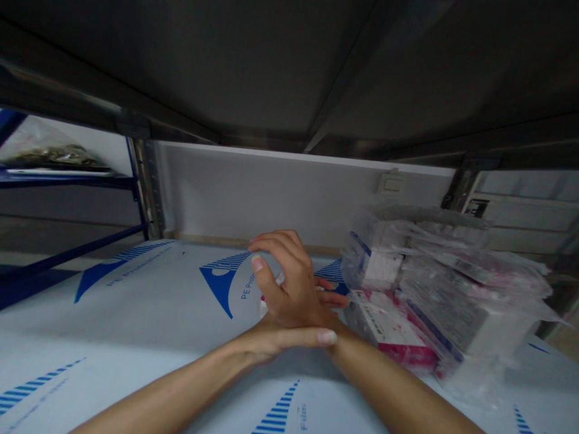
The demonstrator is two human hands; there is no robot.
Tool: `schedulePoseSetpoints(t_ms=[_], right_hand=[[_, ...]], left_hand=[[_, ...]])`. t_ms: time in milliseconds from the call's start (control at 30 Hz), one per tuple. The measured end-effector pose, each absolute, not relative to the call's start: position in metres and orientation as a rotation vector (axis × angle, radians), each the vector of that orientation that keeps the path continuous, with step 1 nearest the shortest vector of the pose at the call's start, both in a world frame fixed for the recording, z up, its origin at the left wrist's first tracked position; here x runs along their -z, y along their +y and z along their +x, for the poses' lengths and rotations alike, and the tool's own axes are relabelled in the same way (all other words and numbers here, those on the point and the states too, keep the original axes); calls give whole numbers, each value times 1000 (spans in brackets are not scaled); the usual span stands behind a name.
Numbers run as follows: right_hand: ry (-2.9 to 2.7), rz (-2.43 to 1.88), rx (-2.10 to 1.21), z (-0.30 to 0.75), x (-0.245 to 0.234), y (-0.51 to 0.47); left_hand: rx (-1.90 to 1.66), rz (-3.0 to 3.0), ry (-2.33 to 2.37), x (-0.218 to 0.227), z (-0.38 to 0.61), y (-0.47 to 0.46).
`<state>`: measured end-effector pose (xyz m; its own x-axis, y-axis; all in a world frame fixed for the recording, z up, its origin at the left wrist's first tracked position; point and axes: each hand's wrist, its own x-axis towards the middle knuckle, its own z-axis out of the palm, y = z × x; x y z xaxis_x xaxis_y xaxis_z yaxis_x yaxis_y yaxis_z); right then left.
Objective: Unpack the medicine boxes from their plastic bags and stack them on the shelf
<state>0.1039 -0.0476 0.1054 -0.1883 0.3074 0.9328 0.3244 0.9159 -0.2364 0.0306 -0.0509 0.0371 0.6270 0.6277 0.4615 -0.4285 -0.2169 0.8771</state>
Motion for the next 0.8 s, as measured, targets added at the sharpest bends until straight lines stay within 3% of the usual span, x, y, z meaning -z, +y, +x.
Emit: schedulePoseSetpoints(t_ms=[233,667,800], right_hand=[[-1631,-613,-31,88,-102,-35],[-1657,-598,-91,72,-116,-32],[-1708,-800,-83,63,-117,-17]], left_hand=[[-1011,1075,168,-39,34,-54],[-1121,1027,253,-55,25,-50],[-1086,977,233,-54,23,-44]])
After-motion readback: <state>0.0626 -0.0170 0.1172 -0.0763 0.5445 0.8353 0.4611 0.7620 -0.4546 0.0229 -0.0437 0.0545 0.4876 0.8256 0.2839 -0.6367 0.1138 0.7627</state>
